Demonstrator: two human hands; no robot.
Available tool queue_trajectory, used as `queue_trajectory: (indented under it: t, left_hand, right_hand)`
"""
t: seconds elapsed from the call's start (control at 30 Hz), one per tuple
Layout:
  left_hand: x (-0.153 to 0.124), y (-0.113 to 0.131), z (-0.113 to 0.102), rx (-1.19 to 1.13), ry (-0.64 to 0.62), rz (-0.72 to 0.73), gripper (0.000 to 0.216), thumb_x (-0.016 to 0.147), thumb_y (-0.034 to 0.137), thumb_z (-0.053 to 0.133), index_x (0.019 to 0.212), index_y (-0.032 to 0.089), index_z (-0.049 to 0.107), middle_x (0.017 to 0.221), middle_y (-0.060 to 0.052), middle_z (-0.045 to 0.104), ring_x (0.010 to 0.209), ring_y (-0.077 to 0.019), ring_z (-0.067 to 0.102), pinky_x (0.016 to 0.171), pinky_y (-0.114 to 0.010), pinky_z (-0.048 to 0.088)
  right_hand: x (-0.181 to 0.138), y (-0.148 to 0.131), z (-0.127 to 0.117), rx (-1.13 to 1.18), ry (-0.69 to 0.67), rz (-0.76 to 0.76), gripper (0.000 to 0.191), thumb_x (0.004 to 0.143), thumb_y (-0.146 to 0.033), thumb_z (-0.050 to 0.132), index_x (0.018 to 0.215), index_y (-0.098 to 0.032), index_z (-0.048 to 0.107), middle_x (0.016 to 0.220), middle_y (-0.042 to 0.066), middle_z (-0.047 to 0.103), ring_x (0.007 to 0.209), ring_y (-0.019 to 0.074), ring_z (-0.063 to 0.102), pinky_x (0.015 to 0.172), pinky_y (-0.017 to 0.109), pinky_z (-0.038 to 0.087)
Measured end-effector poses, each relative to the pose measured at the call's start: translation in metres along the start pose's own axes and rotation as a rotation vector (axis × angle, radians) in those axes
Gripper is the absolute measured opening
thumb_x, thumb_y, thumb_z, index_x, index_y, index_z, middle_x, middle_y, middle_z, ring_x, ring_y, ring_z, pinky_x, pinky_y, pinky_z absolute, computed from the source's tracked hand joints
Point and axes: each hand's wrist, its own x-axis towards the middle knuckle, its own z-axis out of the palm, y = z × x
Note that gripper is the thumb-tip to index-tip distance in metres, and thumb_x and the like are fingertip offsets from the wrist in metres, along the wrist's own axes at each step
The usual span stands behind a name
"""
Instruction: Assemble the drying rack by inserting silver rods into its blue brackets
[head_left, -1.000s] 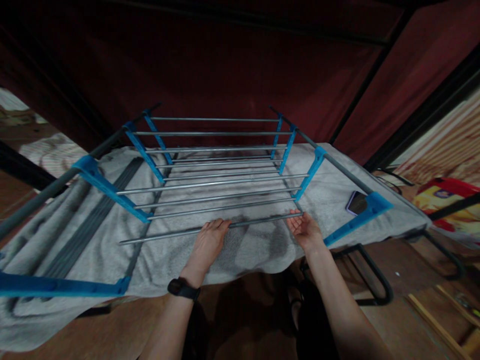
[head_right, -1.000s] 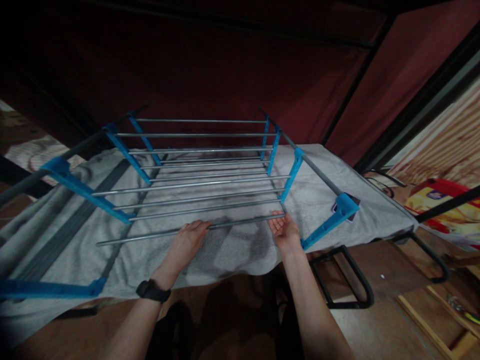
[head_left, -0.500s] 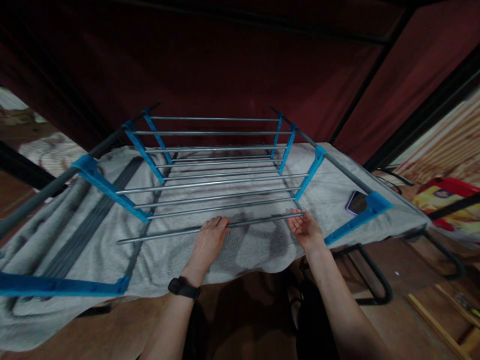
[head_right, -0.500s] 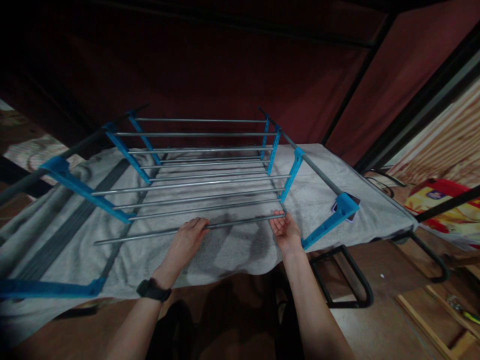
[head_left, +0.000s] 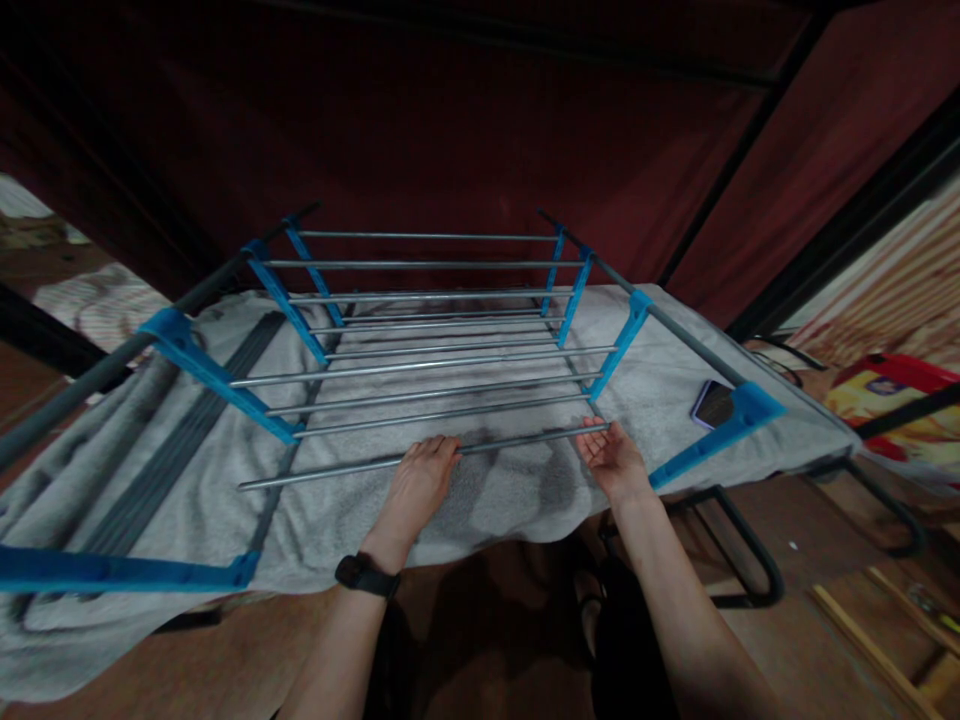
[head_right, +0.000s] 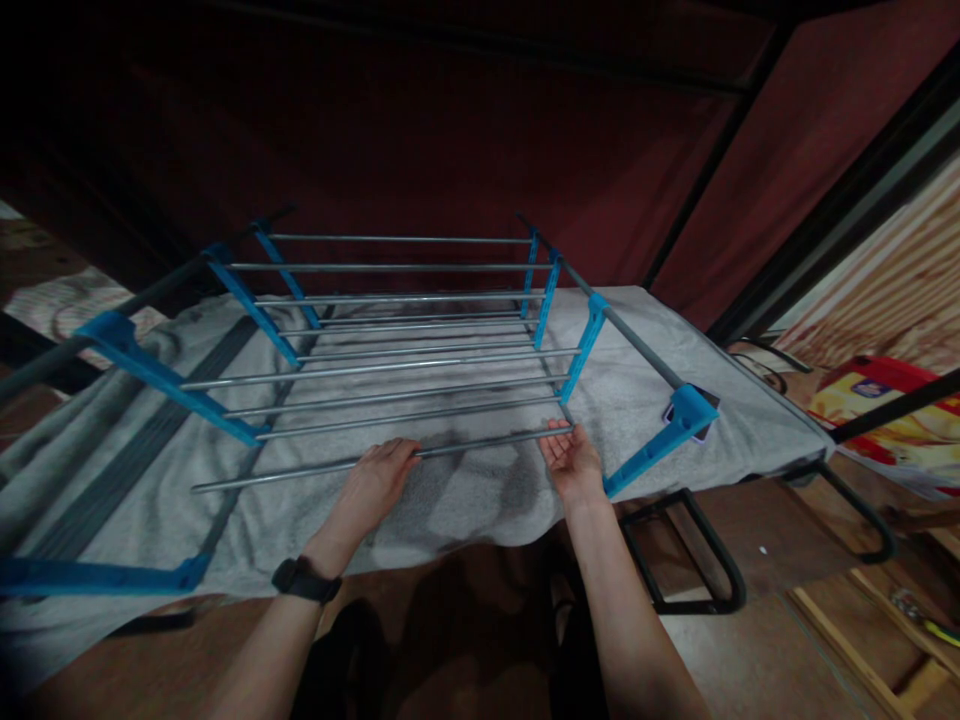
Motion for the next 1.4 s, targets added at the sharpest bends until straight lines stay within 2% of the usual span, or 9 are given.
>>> queue_trajectory:
  t: [0.3,0.7,1.4]
  left_hand:
    - [0.0002,-0.0035,0.0038,-0.131,-0.009,0.0,0.015,0.097,0.023,0.044,0.109,0.021,0.053,0.1,-0.006,0.066,0.093,-0.0223,0.061,0.086,-0.037,0.044]
    - [0.0007,0.0012,-0.0004,0.002,-0.017,0.006,0.016,0.098,0.021,0.041,0.105,0.021,0.056,0.096,-0.006,0.065,0.089,-0.0231,0.06,0.083,-0.038,0.042]
    - [0.0017,0.0013,-0.0001,0.041,-0.072,-0.02,0.021,0.099,0.024,0.039,0.108,0.02,0.058,0.097,-0.007,0.066,0.09,-0.0226,0.061,0.084,-0.037,0.043]
  right_hand:
    - [-0.0026,-0.0012,0.0007,0.004,0.018,-0.011,0.026,0.098,-0.028,0.041,0.084,-0.02,0.061,0.074,0.001,0.071,0.067,0.0119,0.069,0.068,0.025,0.059]
    - [-0.0034,-0.0035,0.0014,0.02,0.012,0.037,0.028,0.099,-0.028,0.038,0.084,-0.019,0.061,0.074,0.002,0.071,0.068,0.0132,0.069,0.068,0.029,0.06]
    - [-0.0017,-0.0026,0.0014,-0.003,0.015,0.044,0.03,0.098,-0.029,0.038,0.082,-0.019,0.061,0.075,0.002,0.071,0.069,0.0134,0.069,0.071,0.03,0.06]
